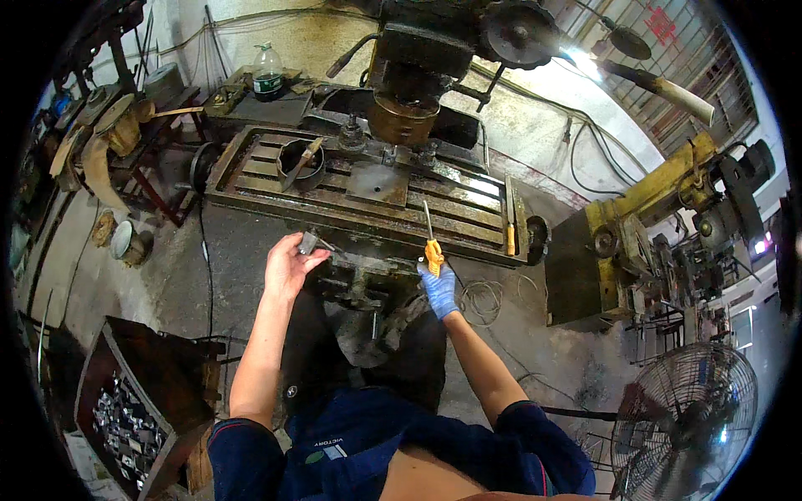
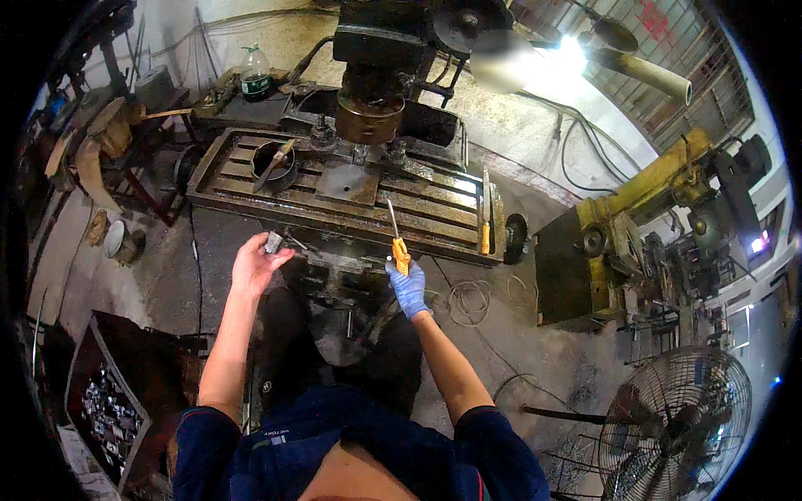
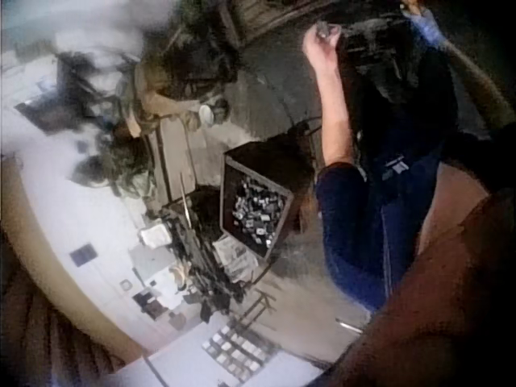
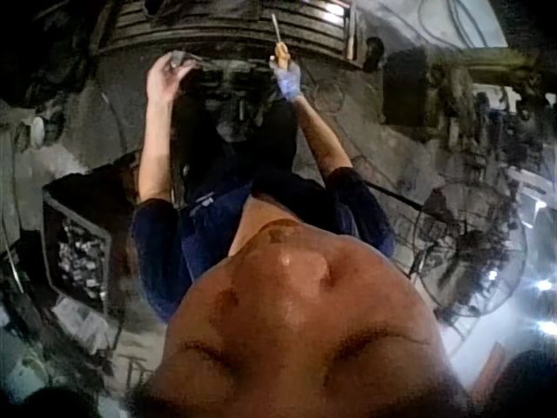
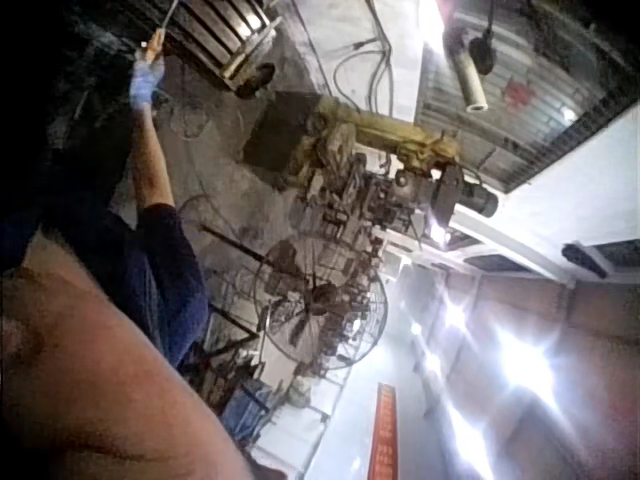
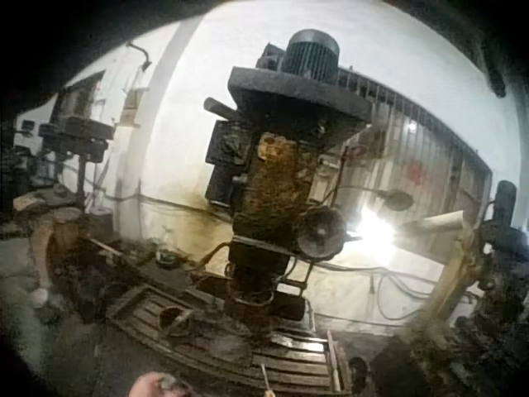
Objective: The person cleans a metal component using a brush and a yellow tool before placing it into a container filled with other metal parts, and then picks up another component to continue the process at a milling machine.
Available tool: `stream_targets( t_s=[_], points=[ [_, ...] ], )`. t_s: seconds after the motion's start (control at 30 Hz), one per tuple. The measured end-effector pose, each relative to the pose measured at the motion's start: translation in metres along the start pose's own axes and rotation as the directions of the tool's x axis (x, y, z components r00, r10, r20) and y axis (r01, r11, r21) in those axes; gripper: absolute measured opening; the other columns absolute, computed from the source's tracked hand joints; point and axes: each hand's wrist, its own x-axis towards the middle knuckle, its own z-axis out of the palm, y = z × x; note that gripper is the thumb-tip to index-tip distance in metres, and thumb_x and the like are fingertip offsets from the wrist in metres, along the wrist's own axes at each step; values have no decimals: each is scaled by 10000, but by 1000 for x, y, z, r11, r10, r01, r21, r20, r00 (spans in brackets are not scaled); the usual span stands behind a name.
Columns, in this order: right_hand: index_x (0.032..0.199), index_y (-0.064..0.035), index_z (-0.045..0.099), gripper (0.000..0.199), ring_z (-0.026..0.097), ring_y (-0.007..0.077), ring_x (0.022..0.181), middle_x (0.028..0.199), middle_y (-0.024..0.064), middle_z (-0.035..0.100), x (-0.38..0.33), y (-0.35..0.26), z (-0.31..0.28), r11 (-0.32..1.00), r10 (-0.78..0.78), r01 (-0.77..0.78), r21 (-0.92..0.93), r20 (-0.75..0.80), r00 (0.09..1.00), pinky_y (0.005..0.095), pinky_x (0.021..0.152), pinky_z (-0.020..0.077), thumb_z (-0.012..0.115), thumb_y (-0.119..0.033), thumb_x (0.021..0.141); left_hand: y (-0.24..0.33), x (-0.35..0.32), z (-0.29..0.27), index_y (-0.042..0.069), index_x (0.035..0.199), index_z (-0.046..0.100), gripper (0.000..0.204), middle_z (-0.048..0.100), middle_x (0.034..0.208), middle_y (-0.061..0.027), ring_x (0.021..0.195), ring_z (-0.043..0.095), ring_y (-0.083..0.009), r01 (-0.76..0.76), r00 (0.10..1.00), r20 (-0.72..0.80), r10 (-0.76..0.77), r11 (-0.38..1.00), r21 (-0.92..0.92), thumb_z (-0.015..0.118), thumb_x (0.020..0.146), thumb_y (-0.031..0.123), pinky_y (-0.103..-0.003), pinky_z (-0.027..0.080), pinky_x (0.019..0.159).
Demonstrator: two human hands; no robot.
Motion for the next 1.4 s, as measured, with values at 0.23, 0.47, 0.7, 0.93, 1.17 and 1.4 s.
stream_targets(
  t_s=[0.23,0.47,0.7,0.93,1.17,1.4],
  points=[
    [1066,-22,550,414,580,150,742,856,67,623,19,-118,-47,972,-126,166,-167,223,967,273,688,463,671,-271,758,-7,7,4,-10,908,501,152,589,922,-209,716,623,-324,-10,998,68,19,990,-139,521,849,129,-490,512,781],
    [888,-21,630,541,610,329,824,856,188,635,46,-175,14,216,197,289,-933,332,923,408,734,470,516,-531,748,-9,0,2,-27,1036,481,244,562,1003,-284,759,618,-343,72,984,174,-35,976,-207,481,869,152,-485,501,803],
    [848,-29,661,495,620,321,834,861,194,637,87,-183,38,203,130,228,-952,257,958,396,743,474,529,-494,743,0,-13,-10,-30,1005,501,240,564,1004,-283,796,617,-350,18,993,117,-4,992,-123,463,869,164,-481,505,796],
    [814,-6,655,527,609,353,821,832,226,625,60,-165,4,309,187,296,-904,363,913,406,729,469,549,-514,719,-9,-7,-8,-24,930,496,173,587,936,-244,833,618,-356,14,998,61,-9,997,-80,475,870,136,-473,511,797],
    [765,-35,645,505,598,355,691,694,219,603,-3,-183,-41,632,300,279,-723,560,772,423,648,456,546,-529,740,-28,-1,37,-6,836,496,136,565,748,-111,715,637,-253,-24,993,119,-1,977,211,538,863,120,-383,555,697],
    [772,-65,647,465,576,362,647,693,199,593,-38,-178,-59,454,163,461,-762,580,798,422,614,460,543,-517,747,-47,67,79,-9,681,473,233,510,627,-54,571,539,-123,-403,915,329,235,574,713,620,800,128,-284,524,550]
  ],
)
